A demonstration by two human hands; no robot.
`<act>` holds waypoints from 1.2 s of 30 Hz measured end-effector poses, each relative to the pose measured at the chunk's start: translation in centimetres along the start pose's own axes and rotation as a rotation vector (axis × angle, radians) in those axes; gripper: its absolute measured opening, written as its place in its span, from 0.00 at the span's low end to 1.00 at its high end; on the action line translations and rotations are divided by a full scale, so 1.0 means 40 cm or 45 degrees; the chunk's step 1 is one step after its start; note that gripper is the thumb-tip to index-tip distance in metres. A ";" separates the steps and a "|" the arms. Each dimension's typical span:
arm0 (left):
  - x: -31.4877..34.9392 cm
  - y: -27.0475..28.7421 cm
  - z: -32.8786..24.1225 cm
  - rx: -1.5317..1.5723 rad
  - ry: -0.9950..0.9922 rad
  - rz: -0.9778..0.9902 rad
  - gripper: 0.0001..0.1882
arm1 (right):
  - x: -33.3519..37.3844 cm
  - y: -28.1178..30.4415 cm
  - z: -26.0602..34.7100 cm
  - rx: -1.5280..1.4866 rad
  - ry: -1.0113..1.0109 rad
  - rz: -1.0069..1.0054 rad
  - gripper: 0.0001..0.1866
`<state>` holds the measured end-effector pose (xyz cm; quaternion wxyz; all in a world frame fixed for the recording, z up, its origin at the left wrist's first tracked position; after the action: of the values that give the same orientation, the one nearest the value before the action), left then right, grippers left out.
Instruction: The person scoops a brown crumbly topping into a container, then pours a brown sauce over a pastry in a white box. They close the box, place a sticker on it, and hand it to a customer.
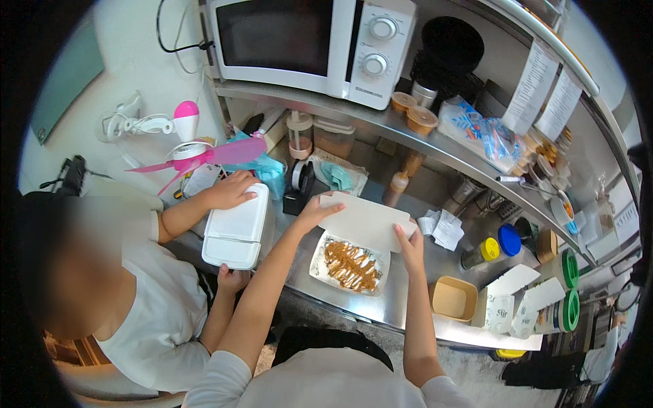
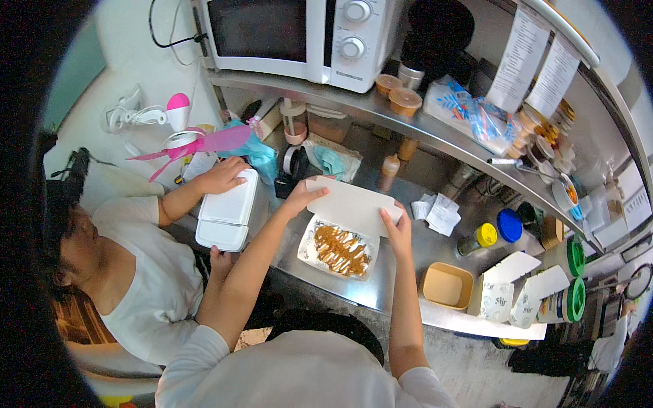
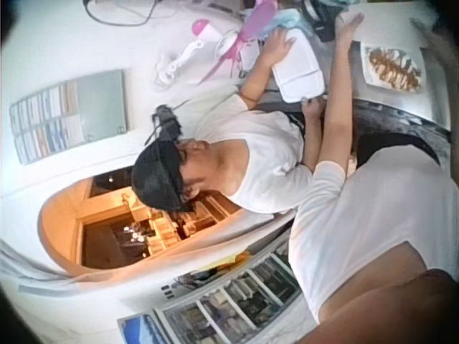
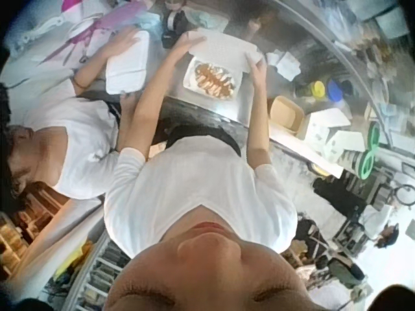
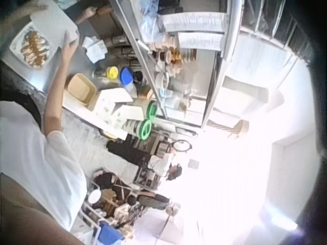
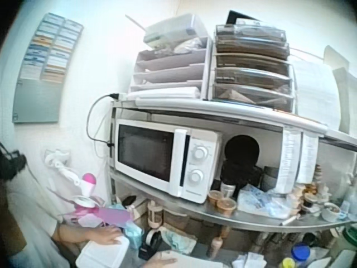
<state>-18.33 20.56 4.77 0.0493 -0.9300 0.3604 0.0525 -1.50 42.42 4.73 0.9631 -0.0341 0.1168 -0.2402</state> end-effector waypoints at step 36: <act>0.045 -0.093 -0.016 -0.712 -0.157 -1.249 0.26 | 0.010 -0.133 -0.016 0.581 0.293 -0.711 0.27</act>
<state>-14.48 22.02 5.37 -0.1592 -0.9614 -0.1448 0.1711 -3.73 37.56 4.68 0.8240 0.1779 0.1539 -0.5155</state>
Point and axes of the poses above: each hand's wrist, its own x-axis away from the middle knuckle, its own y-axis out of the back of the hand, z = x × y, the point moved 7 cm from there along -x, towards the middle knuckle, and after that the axes turned 4 degrees about -x, right-handed, at the moved point
